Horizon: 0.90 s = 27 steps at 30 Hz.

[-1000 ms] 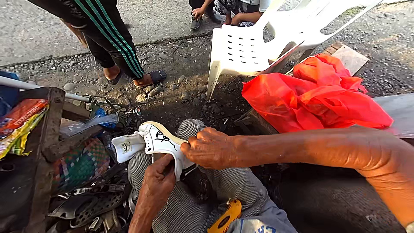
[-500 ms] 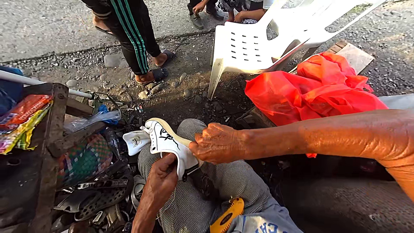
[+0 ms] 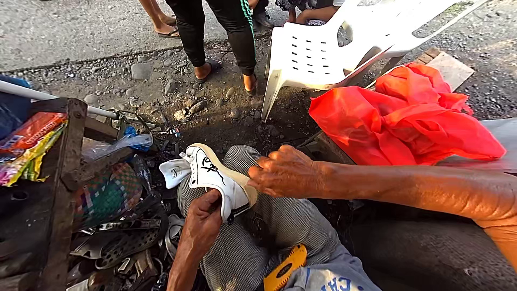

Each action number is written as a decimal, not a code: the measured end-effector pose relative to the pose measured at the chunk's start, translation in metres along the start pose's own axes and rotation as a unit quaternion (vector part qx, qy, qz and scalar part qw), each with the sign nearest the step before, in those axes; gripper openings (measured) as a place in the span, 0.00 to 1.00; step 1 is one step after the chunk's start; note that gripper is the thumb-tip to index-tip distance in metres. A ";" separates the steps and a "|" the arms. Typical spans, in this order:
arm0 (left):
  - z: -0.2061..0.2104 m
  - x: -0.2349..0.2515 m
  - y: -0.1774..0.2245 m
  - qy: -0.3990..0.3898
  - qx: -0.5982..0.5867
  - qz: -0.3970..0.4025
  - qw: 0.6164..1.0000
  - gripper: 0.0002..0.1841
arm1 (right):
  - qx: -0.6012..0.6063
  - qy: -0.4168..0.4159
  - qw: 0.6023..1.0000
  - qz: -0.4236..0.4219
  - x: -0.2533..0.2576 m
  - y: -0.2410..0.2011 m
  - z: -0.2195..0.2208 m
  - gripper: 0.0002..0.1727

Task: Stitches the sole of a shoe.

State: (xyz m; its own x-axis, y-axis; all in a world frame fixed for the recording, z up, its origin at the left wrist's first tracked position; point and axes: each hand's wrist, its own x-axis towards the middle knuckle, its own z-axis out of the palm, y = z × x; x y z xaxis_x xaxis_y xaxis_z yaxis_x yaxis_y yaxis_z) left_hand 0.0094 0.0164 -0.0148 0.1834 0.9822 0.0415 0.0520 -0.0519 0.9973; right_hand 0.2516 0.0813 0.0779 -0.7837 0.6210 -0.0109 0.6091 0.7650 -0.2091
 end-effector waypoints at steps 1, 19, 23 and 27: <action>-0.001 -0.001 -0.001 0.008 -0.006 0.002 1.000 0.09 | -0.006 0.023 1.000 0.015 -0.005 0.005 0.002 0.22; -0.001 -0.009 -0.008 0.041 0.106 0.022 0.993 0.08 | 0.499 0.193 0.837 0.112 -0.056 0.007 0.080 0.16; -0.001 -0.008 -0.007 0.033 0.076 0.012 0.996 0.09 | 0.417 0.253 0.864 0.129 -0.042 0.002 0.098 0.18; -0.003 -0.007 -0.009 0.012 0.079 0.017 0.997 0.09 | 0.535 0.217 0.810 0.100 -0.029 -0.002 0.092 0.12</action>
State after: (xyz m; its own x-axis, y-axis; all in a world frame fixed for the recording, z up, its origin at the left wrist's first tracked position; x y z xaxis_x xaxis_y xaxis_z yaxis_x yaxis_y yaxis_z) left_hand 0.0047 0.0101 -0.0241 0.1651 0.9832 0.0774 0.2007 -0.1103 0.9734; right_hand 0.2624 0.0460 -0.0109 -0.4239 0.8936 0.1477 0.0824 0.2005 -0.9762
